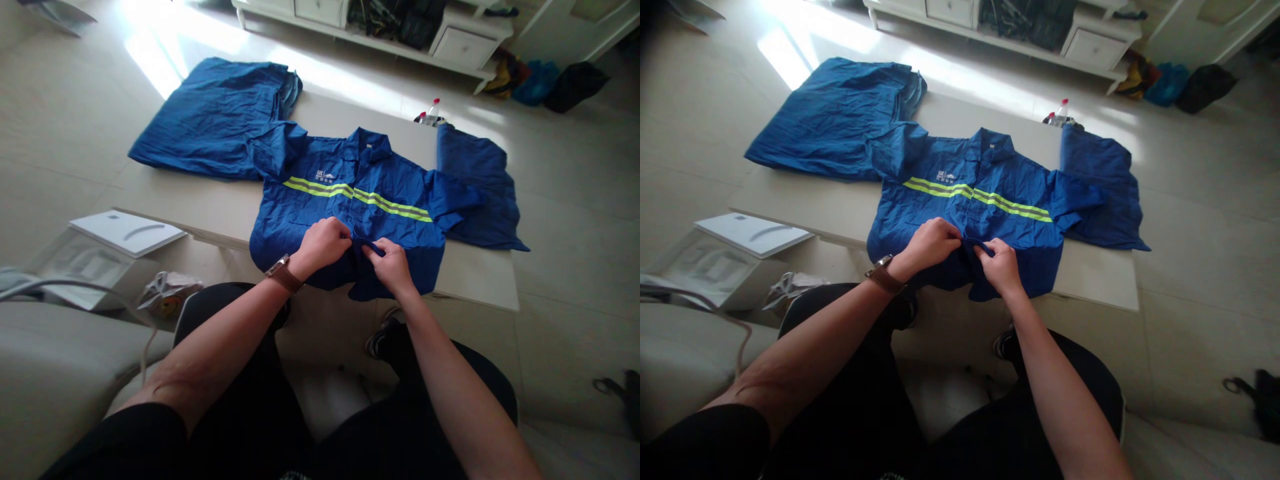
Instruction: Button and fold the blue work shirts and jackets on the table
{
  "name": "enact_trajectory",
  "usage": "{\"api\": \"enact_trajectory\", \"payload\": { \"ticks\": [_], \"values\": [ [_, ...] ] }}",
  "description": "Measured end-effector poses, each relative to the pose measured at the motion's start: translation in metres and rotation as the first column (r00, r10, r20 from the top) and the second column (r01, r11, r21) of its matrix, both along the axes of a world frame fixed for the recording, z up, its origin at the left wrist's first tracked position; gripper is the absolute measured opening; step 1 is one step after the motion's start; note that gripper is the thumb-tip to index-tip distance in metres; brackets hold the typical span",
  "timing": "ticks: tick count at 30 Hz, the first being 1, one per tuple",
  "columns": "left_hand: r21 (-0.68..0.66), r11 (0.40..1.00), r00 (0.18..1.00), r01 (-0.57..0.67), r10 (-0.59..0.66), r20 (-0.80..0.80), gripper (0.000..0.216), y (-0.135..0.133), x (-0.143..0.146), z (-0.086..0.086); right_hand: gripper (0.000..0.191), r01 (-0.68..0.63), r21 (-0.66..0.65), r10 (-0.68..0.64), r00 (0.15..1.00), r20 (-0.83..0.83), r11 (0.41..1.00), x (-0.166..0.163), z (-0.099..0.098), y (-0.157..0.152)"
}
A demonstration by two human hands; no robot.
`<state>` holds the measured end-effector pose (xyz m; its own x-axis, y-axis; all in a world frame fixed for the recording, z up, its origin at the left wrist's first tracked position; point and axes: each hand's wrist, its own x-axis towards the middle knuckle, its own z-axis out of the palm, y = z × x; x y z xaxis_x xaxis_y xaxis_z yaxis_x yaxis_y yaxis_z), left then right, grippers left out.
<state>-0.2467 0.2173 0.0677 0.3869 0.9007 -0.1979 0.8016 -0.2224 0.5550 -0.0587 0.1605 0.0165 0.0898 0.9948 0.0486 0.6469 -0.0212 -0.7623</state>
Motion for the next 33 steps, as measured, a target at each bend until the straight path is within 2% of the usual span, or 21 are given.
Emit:
{"api": "enact_trajectory", "payload": {
  "ticks": [3, 12, 16, 21, 26, 33],
  "values": [
    [0.016, 1.0, 0.999, 0.019, -0.02, 0.027, 0.022, -0.002, -0.002, -0.003, 0.016, -0.011, 0.062, 0.006, 0.997, 0.075, 0.998, -0.006, 0.005, -0.002],
    [-0.032, 0.999, 0.999, 0.036, -0.035, 0.016, 0.024, -0.001, -0.005, 0.0, 0.025, -0.144, -0.037, 0.137, 0.979, -0.148, 0.989, -0.014, 0.013, -0.006],
    [-0.046, 0.996, 0.994, 0.075, -0.071, 0.083, 0.025, 0.0, -0.006, 0.0, 0.023, -0.141, -0.034, 0.131, 0.972, -0.195, 0.989, -0.01, 0.01, -0.004],
    [-0.033, 0.993, 0.987, 0.116, -0.111, 0.118, 0.026, 0.0, -0.005, -0.006, 0.018, -0.074, 0.037, 0.077, 0.993, -0.088, 0.997, -0.01, 0.004, -0.003],
    [-0.019, 0.986, 0.981, 0.168, -0.165, 0.1, 0.028, -0.001, -0.005, -0.009, 0.014, -0.071, 0.056, 0.07, 0.997, 0.027, 0.996, -0.015, 0.003, -0.005],
    [-0.08, 0.966, 0.963, 0.247, -0.235, 0.134, 0.029, -0.003, -0.003, -0.007, 0.016, -0.037, 0.074, 0.024, 0.986, 0.163, 0.997, -0.017, -0.006, -0.006]
  ]
}}
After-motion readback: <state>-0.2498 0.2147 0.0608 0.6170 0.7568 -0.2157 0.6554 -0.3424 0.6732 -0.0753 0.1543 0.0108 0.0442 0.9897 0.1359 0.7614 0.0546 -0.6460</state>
